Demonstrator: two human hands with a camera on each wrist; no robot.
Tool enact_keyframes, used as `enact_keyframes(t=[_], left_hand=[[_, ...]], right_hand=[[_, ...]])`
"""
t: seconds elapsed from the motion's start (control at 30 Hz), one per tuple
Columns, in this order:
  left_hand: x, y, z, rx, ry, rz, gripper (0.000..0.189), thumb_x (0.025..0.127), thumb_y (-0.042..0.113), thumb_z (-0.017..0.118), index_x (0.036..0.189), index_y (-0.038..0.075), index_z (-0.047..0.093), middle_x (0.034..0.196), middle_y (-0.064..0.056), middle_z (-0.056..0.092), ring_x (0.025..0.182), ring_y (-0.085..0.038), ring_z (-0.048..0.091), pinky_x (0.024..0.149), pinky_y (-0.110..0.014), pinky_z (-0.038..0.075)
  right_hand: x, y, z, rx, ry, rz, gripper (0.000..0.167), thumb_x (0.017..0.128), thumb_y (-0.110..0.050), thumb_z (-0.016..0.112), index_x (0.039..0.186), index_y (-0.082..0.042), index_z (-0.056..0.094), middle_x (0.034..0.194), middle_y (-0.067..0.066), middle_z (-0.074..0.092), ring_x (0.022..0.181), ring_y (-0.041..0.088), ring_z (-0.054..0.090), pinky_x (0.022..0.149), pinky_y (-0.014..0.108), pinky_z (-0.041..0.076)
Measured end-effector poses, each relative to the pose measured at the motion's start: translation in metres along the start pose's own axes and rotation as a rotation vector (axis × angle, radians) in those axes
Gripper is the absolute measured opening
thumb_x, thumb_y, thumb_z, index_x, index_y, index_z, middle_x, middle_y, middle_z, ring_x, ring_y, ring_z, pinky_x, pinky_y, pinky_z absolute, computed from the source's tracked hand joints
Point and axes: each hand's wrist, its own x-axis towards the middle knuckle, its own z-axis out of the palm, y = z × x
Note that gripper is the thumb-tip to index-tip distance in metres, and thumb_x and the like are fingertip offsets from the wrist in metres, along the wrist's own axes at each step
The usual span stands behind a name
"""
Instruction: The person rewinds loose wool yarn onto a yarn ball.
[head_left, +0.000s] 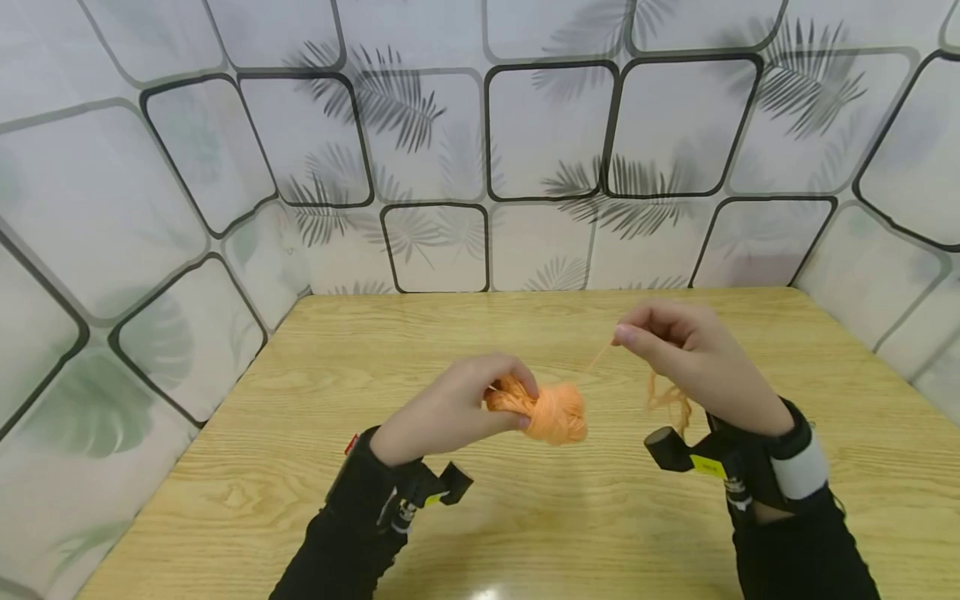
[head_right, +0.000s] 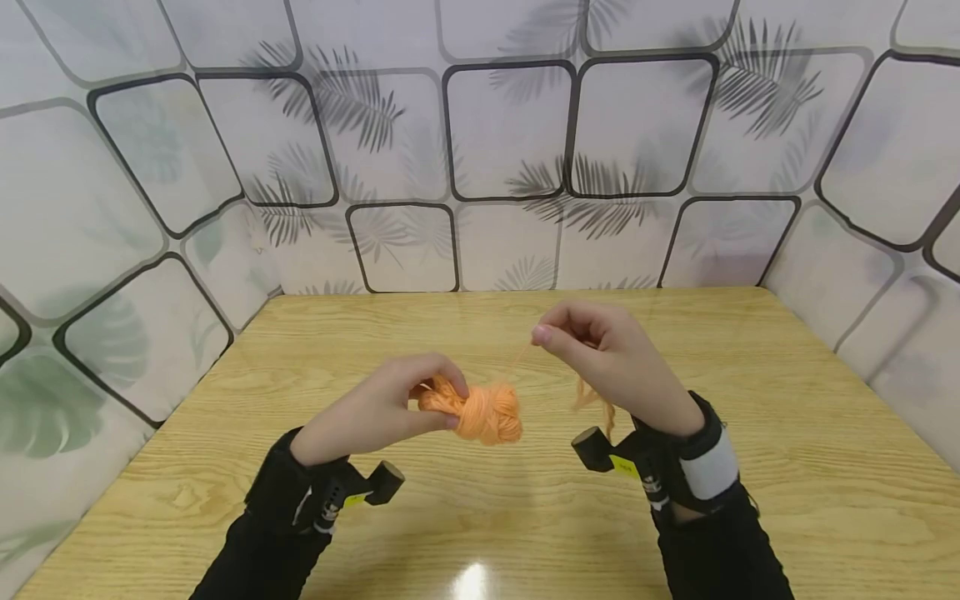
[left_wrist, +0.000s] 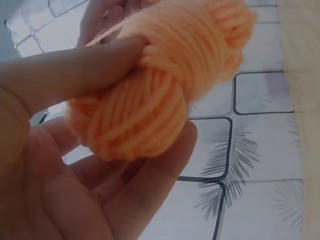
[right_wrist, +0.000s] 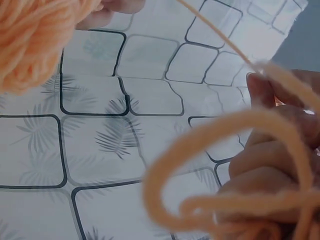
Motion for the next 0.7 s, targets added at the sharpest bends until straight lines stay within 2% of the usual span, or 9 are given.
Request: enact_keyframes(t=[0.17, 0.4, 0.6, 0.7], left_hand=[[-0.001, 0.001, -0.002, -0.07, -0.058, 0.059, 0.021, 0.082, 0.012, 0.07, 0.1, 0.014, 0.059, 0.095, 0.003, 0.058, 0.077, -0.009, 0.051, 0.066, -0.023, 0.047], [-0.004, 0.006, -0.004, -0.31, -0.135, 0.096, 0.022, 0.084, 0.005, 0.066, 0.104, 0.009, 0.058, 0.102, -0.003, 0.057, 0.079, -0.011, 0.052, 0.068, -0.025, 0.048], [-0.008, 0.008, -0.006, -0.533, -0.089, 0.151, 0.025, 0.084, 0.0, 0.064, 0.107, -0.002, 0.054, 0.107, -0.009, 0.054, 0.086, -0.014, 0.055, 0.073, -0.028, 0.049], [-0.01, 0.007, -0.007, -0.664, -0.026, 0.166, 0.027, 0.085, 0.005, 0.065, 0.107, -0.002, 0.052, 0.11, -0.008, 0.053, 0.091, -0.016, 0.055, 0.076, -0.028, 0.05]], right_hand=[[0.004, 0.007, -0.001, -0.017, -0.034, 0.008, 0.016, 0.094, -0.002, 0.05, 0.088, -0.011, 0.062, 0.057, 0.0, 0.033, 0.044, 0.013, 0.029, 0.041, 0.028, 0.028], [0.01, 0.019, 0.01, 0.03, -0.066, 0.067, 0.013, 0.095, -0.007, 0.051, 0.09, -0.007, 0.063, 0.055, 0.001, 0.031, 0.043, 0.015, 0.028, 0.04, 0.031, 0.028], [0.014, 0.027, 0.024, 0.072, -0.143, 0.074, 0.014, 0.095, -0.009, 0.051, 0.09, -0.008, 0.064, 0.056, -0.002, 0.032, 0.042, 0.014, 0.027, 0.041, 0.03, 0.028], [0.016, 0.029, 0.032, 0.13, -0.228, 0.045, 0.013, 0.095, -0.007, 0.05, 0.092, -0.005, 0.063, 0.063, -0.002, 0.045, 0.049, 0.012, 0.039, 0.045, 0.027, 0.036]])
